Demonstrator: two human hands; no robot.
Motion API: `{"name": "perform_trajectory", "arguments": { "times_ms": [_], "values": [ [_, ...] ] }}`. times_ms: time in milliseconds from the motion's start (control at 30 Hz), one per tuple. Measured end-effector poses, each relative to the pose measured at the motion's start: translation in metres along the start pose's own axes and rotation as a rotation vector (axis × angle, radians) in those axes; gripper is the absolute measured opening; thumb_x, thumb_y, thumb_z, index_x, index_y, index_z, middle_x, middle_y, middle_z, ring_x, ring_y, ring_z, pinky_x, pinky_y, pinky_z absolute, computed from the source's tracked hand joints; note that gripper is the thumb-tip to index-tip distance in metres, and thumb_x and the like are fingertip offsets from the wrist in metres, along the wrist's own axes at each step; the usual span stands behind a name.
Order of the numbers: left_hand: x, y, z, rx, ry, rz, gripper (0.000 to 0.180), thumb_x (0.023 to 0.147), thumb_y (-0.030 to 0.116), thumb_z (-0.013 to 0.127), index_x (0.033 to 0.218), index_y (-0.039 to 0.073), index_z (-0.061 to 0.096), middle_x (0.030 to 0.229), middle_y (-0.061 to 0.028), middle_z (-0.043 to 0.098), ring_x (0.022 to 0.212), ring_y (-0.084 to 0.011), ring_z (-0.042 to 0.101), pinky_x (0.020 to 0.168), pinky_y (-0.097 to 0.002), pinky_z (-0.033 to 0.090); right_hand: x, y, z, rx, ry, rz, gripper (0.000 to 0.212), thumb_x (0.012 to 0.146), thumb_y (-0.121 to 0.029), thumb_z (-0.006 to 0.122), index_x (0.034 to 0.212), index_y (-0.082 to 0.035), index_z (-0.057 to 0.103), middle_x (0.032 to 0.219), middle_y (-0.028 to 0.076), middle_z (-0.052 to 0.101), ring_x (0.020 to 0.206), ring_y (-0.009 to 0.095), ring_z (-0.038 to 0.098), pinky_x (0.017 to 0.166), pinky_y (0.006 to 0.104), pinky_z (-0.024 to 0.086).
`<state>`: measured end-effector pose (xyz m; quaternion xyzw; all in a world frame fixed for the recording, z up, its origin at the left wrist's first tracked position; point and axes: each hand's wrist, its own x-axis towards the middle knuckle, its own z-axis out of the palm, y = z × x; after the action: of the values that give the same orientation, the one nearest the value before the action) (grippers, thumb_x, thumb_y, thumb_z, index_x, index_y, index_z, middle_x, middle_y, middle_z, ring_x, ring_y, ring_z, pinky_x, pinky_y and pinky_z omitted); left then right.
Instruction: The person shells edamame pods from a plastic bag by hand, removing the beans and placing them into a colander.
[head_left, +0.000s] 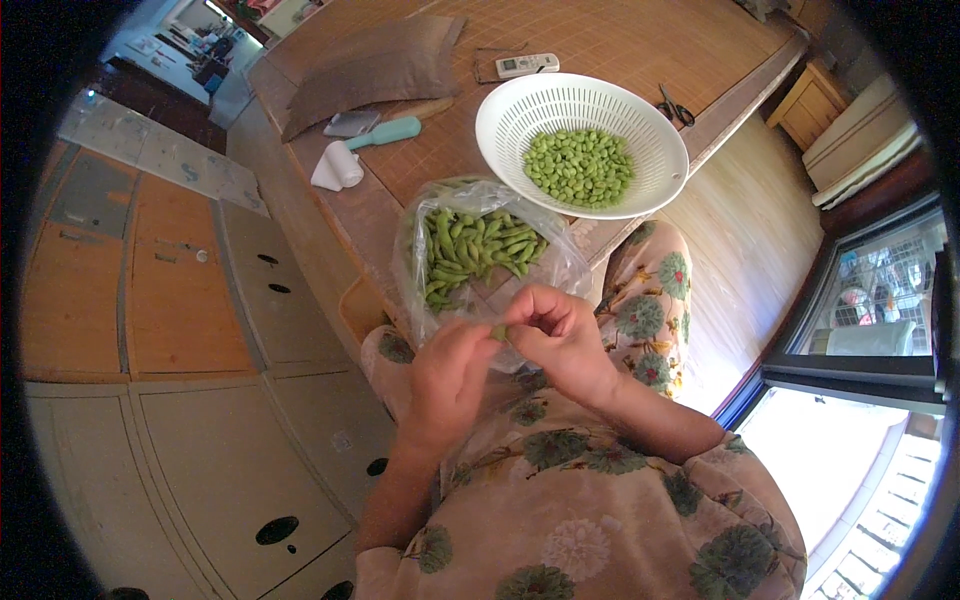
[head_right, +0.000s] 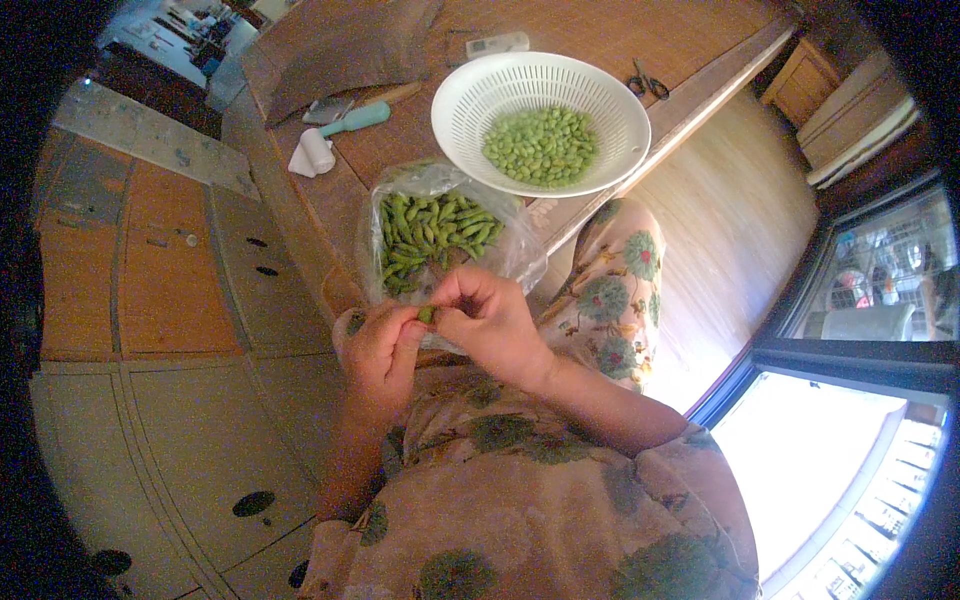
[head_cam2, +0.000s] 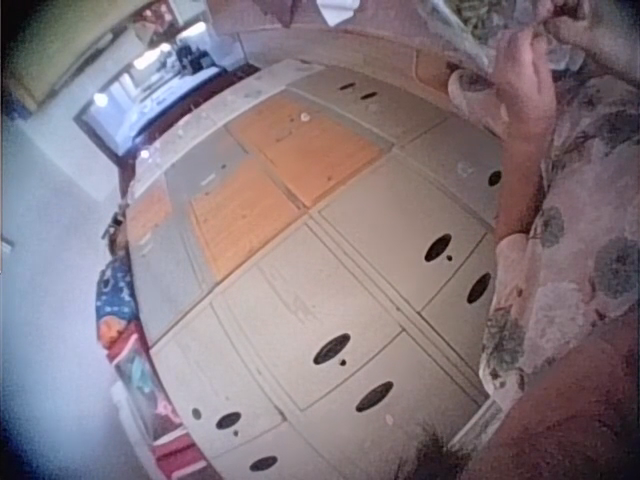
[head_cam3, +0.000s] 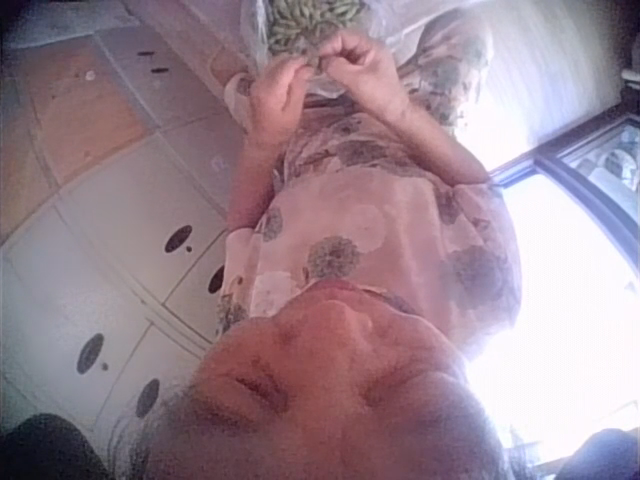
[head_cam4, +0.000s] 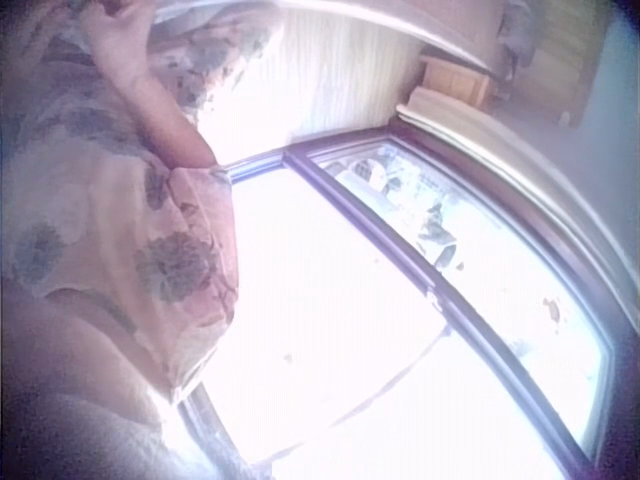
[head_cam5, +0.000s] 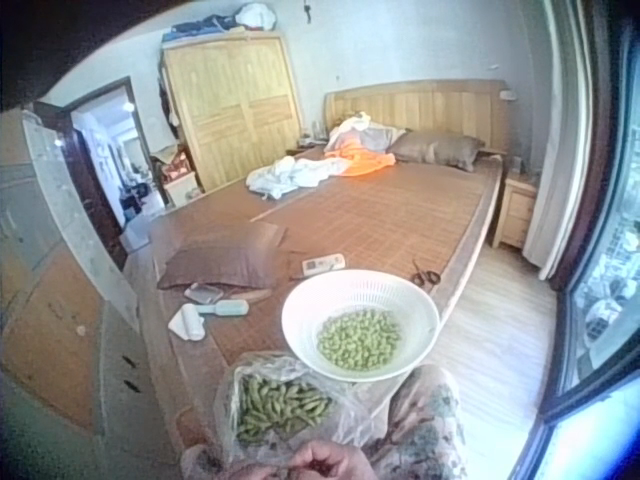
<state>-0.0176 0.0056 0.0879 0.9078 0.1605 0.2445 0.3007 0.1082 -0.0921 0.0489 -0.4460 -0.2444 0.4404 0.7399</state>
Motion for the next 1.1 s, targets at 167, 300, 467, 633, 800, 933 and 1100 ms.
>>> {"name": "perform_trajectory", "arguments": {
  "times_ms": [167, 300, 467, 633, 800, 933, 1100],
  "values": [
    [-0.002, 0.004, 0.006, -0.287, -0.015, -0.224, 0.018, 0.096, 0.015, 0.052, 0.096, 0.0, 0.062, 0.08, -0.008, 0.063, 0.073, -0.0157, 0.06, 0.067, -0.0303, 0.046, -0.002, 0.007, 0.001, -0.096, 0.029, -0.089, 0.009, 0.084, 0.008, 0.057, 0.085, -0.001, 0.057, 0.081, -0.003, 0.056, 0.073, 0.003, 0.051, 0.064, 0.0182, 0.042],
    [-0.007, 0.002, 0.014, -0.446, 0.003, -0.399, 0.021, 0.098, 0.016, 0.049, 0.096, -0.001, 0.061, 0.075, -0.0027, 0.059, 0.068, -0.011, 0.053, 0.062, -0.0264, 0.043, -0.002, 0.01, -0.001, -0.1, 0.003, -0.106, 0.01, 0.084, 0.008, 0.056, 0.085, -0.001, 0.056, 0.082, -0.002, 0.056, 0.074, 0.003, 0.052, 0.065, 0.0189, 0.043],
    [-0.014, -0.015, 0.02, -1.151, -0.042, -0.723, 0.018, 0.097, 0.013, 0.051, 0.1, -0.003, 0.059, 0.082, 0.0025, 0.056, 0.076, -0.0093, 0.053, 0.07, -0.025, 0.044, -0.002, -0.003, 0.007, 0.13, 0.003, -0.007, 0.01, 0.084, 0.008, 0.056, 0.085, -0.002, 0.056, 0.081, -0.002, 0.055, 0.073, 0.003, 0.051, 0.064, 0.0185, 0.042],
    [-0.004, 0.0, 0.012, -0.437, -0.036, -0.377, 0.014, 0.093, 0.009, 0.054, 0.099, -0.003, 0.057, 0.082, -0.0056, 0.057, 0.075, -0.0156, 0.056, 0.069, -0.0274, 0.045, -0.002, 0.008, -0.001, -0.123, 0.044, -0.104, 0.011, 0.084, 0.008, 0.056, 0.084, -0.003, 0.057, 0.079, -0.004, 0.054, 0.072, 0.002, 0.049, 0.062, 0.0177, 0.039],
    [-0.002, 0.001, 0.006, -0.227, -0.012, -0.177, 0.013, 0.089, 0.005, 0.057, 0.099, -0.003, 0.057, 0.084, -0.0152, 0.056, 0.074, -0.0252, 0.058, 0.067, -0.0324, 0.045, -0.003, 0.005, 0.003, -0.134, 0.07, -0.052, 0.007, 0.079, 0.003, 0.061, 0.079, -0.003, 0.058, 0.075, -0.003, 0.055, 0.069, 0.003, 0.048, 0.057, 0.0195, 0.04],
    [-0.005, -0.001, 0.011, -0.095, -0.018, -0.22, 0.021, 0.094, 0.019, 0.052, 0.101, 0.002, 0.062, 0.088, -0.012, 0.065, 0.082, -0.0261, 0.062, 0.09, -0.0428, 0.039, -0.003, 0.008, 0.004, -0.281, 0.061, -0.16, 0.007, 0.078, 0.002, 0.061, 0.078, -0.002, 0.056, 0.073, -0.001, 0.053, 0.067, 0.004, 0.046, 0.055, 0.0209, 0.038],
    [-0.005, 0.004, 0.011, -0.303, 0.032, -0.461, 0.025, 0.095, 0.024, 0.051, 0.104, 0.005, 0.065, 0.086, -0.0081, 0.068, 0.082, -0.0231, 0.062, 0.103, -0.0478, 0.024, -0.004, 0.008, 0.004, -0.382, 0.06, -0.236, 0.006, 0.078, 0.001, 0.061, 0.08, -0.001, 0.057, 0.073, 0.001, 0.053, 0.068, 0.006, 0.047, 0.056, 0.0218, 0.039]
  ]
}}
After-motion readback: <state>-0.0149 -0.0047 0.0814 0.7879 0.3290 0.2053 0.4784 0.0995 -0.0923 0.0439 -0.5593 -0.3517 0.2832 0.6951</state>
